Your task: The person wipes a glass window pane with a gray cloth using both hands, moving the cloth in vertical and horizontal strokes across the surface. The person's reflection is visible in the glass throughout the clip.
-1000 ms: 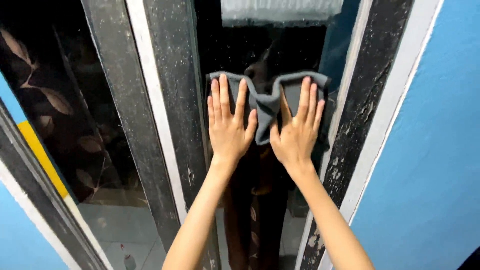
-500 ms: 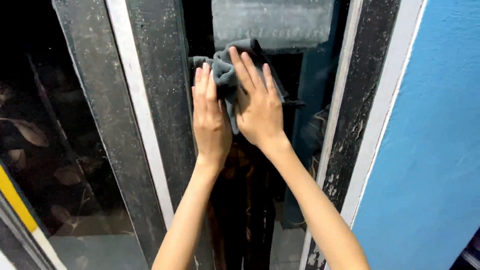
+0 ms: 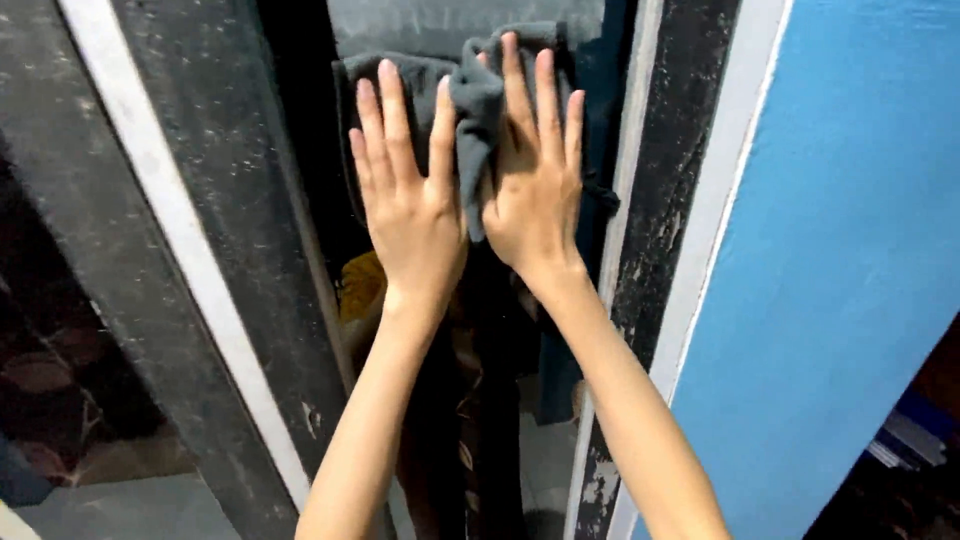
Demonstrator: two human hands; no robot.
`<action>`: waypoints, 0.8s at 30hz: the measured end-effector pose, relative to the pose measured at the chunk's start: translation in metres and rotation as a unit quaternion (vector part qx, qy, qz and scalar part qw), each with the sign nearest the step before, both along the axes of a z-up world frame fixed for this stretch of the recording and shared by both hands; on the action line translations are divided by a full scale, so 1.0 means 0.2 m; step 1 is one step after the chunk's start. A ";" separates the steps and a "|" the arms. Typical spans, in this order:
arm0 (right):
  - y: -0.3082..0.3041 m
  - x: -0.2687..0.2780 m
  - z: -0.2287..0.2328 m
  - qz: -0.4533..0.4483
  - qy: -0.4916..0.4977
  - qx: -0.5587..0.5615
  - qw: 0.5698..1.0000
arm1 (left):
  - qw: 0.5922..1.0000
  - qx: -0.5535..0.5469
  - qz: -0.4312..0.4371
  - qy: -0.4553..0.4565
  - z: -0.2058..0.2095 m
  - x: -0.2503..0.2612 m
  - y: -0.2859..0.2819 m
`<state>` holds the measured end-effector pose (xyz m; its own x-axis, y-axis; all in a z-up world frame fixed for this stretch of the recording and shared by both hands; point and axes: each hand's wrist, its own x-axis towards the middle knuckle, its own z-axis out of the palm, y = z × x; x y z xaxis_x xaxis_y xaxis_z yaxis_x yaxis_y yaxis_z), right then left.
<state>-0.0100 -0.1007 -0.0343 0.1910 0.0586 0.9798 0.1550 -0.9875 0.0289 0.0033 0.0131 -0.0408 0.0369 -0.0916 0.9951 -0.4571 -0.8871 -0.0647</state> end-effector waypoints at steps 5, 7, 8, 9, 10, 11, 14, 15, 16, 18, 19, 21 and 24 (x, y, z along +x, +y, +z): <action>-0.14 0.08 -0.06 -0.054 -0.005 0.029 0.998 | 0.999 0.027 0.029 0.004 -0.01 -0.02 -0.09; -0.15 0.07 -0.11 -0.057 -0.009 0.040 0.998 | 0.999 0.036 0.026 0.004 -0.04 -0.03 -0.10; -0.13 0.05 -0.13 -0.042 -0.012 0.064 0.997 | 0.998 0.045 0.031 0.008 -0.06 -0.03 -0.10; -0.12 0.02 -0.15 -0.028 -0.015 0.087 0.996 | 0.998 0.052 0.036 0.012 -0.08 -0.04 -0.11; -0.12 0.03 -0.19 -0.029 -0.013 0.087 0.996 | 0.998 0.053 0.036 0.013 -0.10 -0.03 -0.11; -0.13 0.04 -0.23 -0.020 -0.011 0.093 0.995 | 0.996 0.069 0.044 0.024 -0.13 -0.02 -0.11; -0.12 0.03 -0.34 -0.018 0.001 0.106 0.994 | 0.994 0.093 0.056 0.027 -0.23 -0.02 -0.10; -0.11 0.01 -0.39 -0.024 0.013 0.115 0.993 | 0.993 0.103 0.060 0.020 -0.27 -0.02 -0.09; -0.11 0.01 -0.44 -0.024 0.015 0.116 0.993 | 0.993 0.104 0.060 0.023 -0.33 0.00 -0.10; -0.10 0.01 -0.54 -0.060 0.046 0.117 0.990 | 0.997 0.055 0.022 -0.050 -0.45 0.06 -0.12; -0.10 0.01 -0.60 -0.060 0.046 0.117 0.990 | 0.997 0.055 0.022 -0.050 -0.50 0.07 -0.12; -0.10 0.02 -0.71 -0.052 0.069 0.139 0.986 | 0.997 0.062 0.018 -0.045 -0.60 0.07 -0.12; -0.12 0.02 -0.74 -0.063 0.069 0.127 0.988 | 0.997 0.059 0.012 -0.049 -0.62 0.08 -0.12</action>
